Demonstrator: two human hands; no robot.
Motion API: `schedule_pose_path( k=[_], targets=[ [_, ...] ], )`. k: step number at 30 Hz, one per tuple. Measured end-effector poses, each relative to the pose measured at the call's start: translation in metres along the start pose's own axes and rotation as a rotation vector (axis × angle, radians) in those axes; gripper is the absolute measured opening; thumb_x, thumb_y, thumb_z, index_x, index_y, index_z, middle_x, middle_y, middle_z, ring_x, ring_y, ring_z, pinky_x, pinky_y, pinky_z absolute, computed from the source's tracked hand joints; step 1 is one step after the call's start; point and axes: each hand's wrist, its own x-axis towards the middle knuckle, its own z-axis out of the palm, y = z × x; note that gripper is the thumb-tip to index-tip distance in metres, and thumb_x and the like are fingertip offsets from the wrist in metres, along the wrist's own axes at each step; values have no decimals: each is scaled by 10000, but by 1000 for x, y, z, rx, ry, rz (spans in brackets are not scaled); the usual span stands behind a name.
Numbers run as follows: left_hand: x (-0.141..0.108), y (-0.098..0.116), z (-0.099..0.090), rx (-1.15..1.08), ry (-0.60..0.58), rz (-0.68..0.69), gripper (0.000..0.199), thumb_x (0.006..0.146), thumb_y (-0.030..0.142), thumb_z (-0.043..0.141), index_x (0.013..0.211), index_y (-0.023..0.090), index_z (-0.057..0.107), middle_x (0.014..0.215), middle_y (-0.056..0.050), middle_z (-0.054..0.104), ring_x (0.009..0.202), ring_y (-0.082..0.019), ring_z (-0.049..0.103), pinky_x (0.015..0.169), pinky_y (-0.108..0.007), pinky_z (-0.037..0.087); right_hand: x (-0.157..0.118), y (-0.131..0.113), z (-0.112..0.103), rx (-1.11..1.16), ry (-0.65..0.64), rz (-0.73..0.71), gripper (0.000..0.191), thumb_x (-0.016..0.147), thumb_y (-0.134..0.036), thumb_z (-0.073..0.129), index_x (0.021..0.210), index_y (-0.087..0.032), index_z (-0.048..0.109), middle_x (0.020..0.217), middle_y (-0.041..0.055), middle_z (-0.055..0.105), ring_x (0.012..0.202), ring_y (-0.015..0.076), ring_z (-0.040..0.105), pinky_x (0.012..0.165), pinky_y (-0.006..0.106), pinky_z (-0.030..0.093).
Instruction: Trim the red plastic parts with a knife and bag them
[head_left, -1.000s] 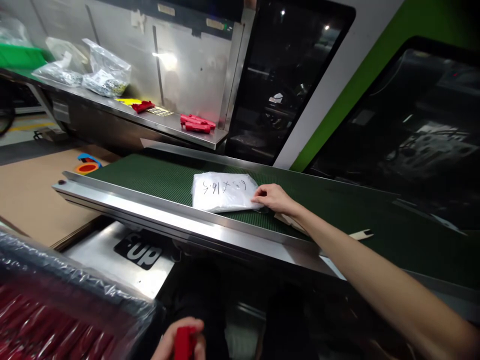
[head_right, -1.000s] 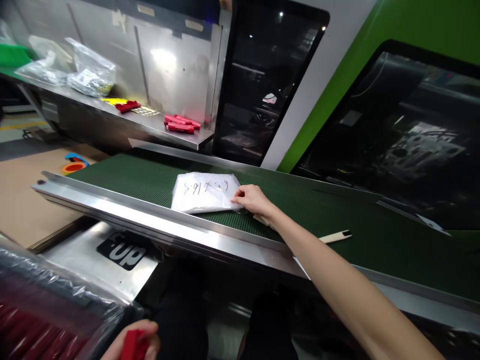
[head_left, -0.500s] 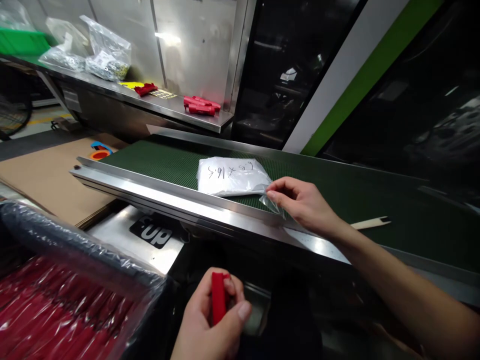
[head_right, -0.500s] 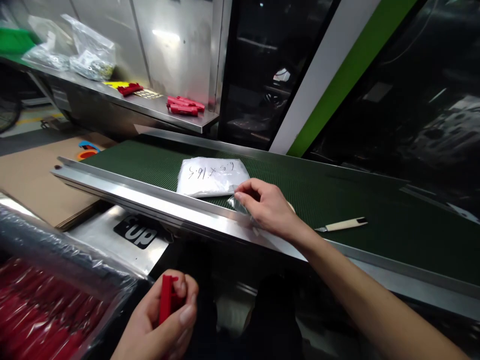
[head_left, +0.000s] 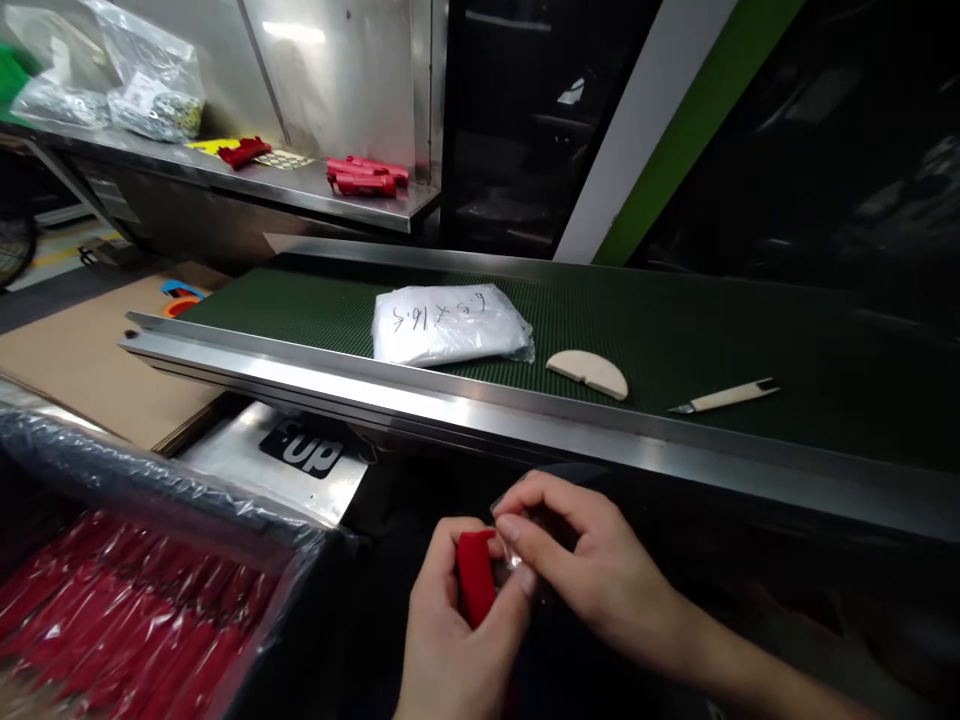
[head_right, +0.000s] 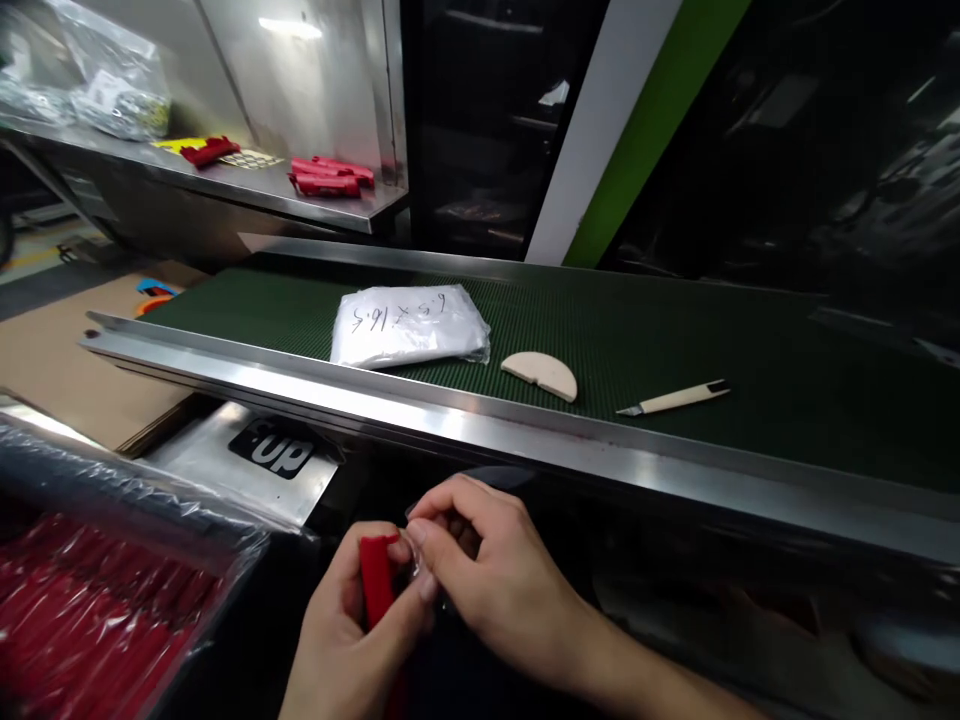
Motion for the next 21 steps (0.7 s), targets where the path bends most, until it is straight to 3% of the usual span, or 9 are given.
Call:
schedule_pose_path(
  k=[4,7,12,14,18,21],
  targets=[
    [-4,-5,-5,7,-28,-99,315,803,338,724,986,217,498,795,29,603,530,-60,469,463,-176,340,-9,16,1,86,85,14,168,897,-371,606,942,-210,626,803,-18,649,709,93,595,632,201,479],
    [-3,-13,-15,-15,-77,-122,372,799,321,747,1056,231,494,807,37,591,500,-30,420,457,-151,344,-19,26,1,72,104,23,207,884,-408,631,1003,-243,596,818,-42,620,722,79,577,634,185,467],
    [0,-21,-22,-68,-138,-226,427,748,351,805,1025,207,514,769,32,564,550,-49,473,482,-139,383,-33,31,-1,-26,-180,44,150,833,-356,704,879,-248,610,867,-71,640,799,76,577,728,195,450],
    [0,-22,-22,-90,-179,-267,404,769,362,784,1023,198,516,726,39,544,496,-38,439,446,-138,344,-34,33,-2,-18,-200,28,90,850,-301,678,837,-233,620,860,-68,659,810,81,595,763,208,455],
    [1,-24,-22,-84,-233,-268,385,792,353,761,1034,207,500,717,47,522,483,-37,402,439,-152,321,-35,41,-4,-53,-46,-52,131,869,-271,625,760,-203,599,785,-39,635,731,92,581,701,230,456],
    [4,-28,-19,76,-155,-144,327,801,315,739,1008,205,511,758,36,547,513,-42,408,459,-162,334,-40,48,1,-59,168,-80,172,873,-262,599,723,-201,541,735,-28,583,658,95,537,595,233,429]
  ],
)
